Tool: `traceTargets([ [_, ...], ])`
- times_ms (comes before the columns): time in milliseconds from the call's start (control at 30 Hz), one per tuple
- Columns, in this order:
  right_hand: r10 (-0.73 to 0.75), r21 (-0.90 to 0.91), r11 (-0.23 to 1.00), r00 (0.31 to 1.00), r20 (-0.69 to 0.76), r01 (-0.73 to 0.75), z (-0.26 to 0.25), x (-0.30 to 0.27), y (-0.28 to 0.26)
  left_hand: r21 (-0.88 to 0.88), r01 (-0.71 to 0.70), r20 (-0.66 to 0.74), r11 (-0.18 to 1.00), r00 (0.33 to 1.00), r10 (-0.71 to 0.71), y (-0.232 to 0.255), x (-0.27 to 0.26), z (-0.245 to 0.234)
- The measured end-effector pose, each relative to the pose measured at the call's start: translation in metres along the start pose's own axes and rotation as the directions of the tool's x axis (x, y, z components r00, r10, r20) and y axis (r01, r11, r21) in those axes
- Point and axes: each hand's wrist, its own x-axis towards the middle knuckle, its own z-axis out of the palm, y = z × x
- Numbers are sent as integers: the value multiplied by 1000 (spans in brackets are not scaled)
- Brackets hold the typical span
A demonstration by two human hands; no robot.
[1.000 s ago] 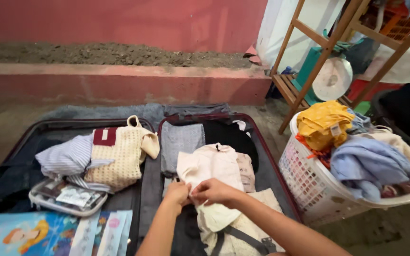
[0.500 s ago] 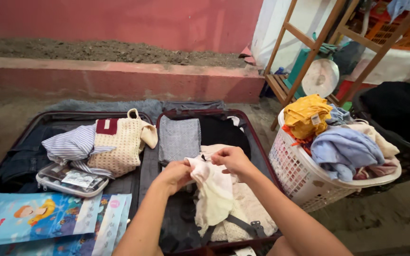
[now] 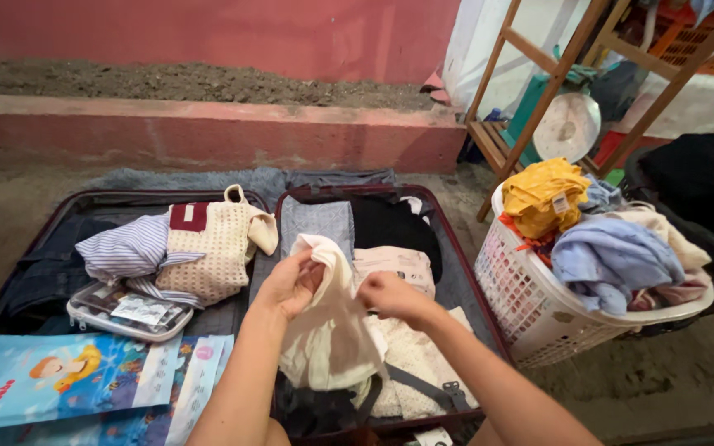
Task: The person folds various garments by hand, including a light blue shirt, a green patterned item, a yellow top, a black garment, a white top, and a gray patterned piece. Each item is folded and placed into a white laundry basket beside an open suitcase.
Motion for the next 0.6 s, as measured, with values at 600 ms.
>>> traceTargets([
  [600,-9,971,158,984,-178,177,-72,35,49,921,-372,387,115,906,-171,-68,-49,79],
])
